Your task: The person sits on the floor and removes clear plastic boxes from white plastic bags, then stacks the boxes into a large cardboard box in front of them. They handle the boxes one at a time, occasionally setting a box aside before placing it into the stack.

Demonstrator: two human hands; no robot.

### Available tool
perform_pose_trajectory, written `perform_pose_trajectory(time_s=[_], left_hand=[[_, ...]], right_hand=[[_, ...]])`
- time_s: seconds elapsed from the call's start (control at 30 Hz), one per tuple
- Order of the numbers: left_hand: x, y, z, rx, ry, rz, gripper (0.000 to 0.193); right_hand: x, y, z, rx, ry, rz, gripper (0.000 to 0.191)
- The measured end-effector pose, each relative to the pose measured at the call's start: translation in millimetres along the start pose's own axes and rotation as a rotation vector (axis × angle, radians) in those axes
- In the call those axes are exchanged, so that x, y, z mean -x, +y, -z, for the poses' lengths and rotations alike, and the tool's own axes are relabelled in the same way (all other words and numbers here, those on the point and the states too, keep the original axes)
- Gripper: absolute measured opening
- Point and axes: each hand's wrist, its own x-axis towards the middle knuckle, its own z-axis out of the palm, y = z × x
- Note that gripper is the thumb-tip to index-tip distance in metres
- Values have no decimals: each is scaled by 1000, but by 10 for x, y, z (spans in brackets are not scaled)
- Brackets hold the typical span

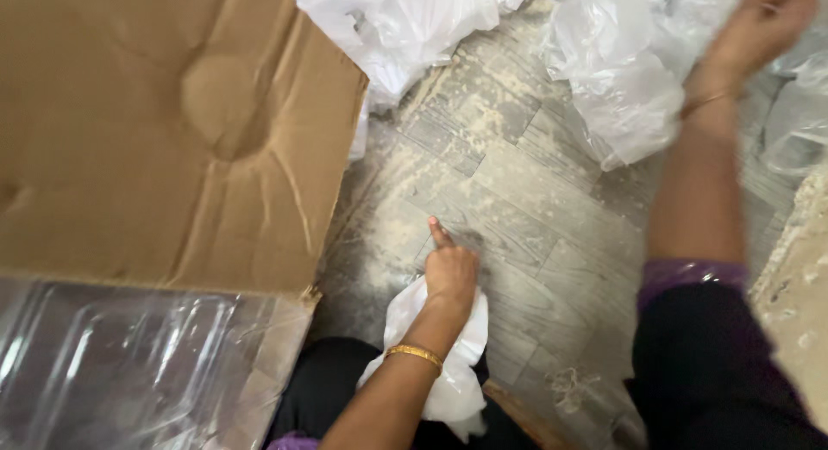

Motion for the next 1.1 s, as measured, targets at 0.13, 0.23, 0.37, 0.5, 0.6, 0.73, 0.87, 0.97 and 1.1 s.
perform_pose_trajectory(time_s=[0.13,0.23,0.37,0.5,0.6,0.73,0.87,0.97,1.1], left_hand=[[-53,128,172,-31,-93,-38,25],[-91,158,263,-122,-193,-121,28],[-120,215,276,-99,-187,-108,29],[-20,245,248,-171,-139,-86,34],[22,265,275,-17,-312,-76,25],[78,295,346,-136,-102,-32,27],[90,318,360,-101,-123,-38,27],[91,331,245,-78,-96,-56,28],[20,313,-40,-74,-95,-59,27]], right_hand=[[-412,622,338,-350,-151,-683,72],[-397,804,261,-440,-312,-839,77],[-216,871,-81,-627,-366,-647,78],[78,843,-284,-632,-468,-450,77],[384,677,-559,-714,-363,-409,76],[921,290,-871,-736,-150,-314,70],[1346,-127,-1053,-636,-212,-232,76],[1562,-422,-1066,-631,-417,-344,73],[1692,-872,-1082,-672,-625,-481,83]])
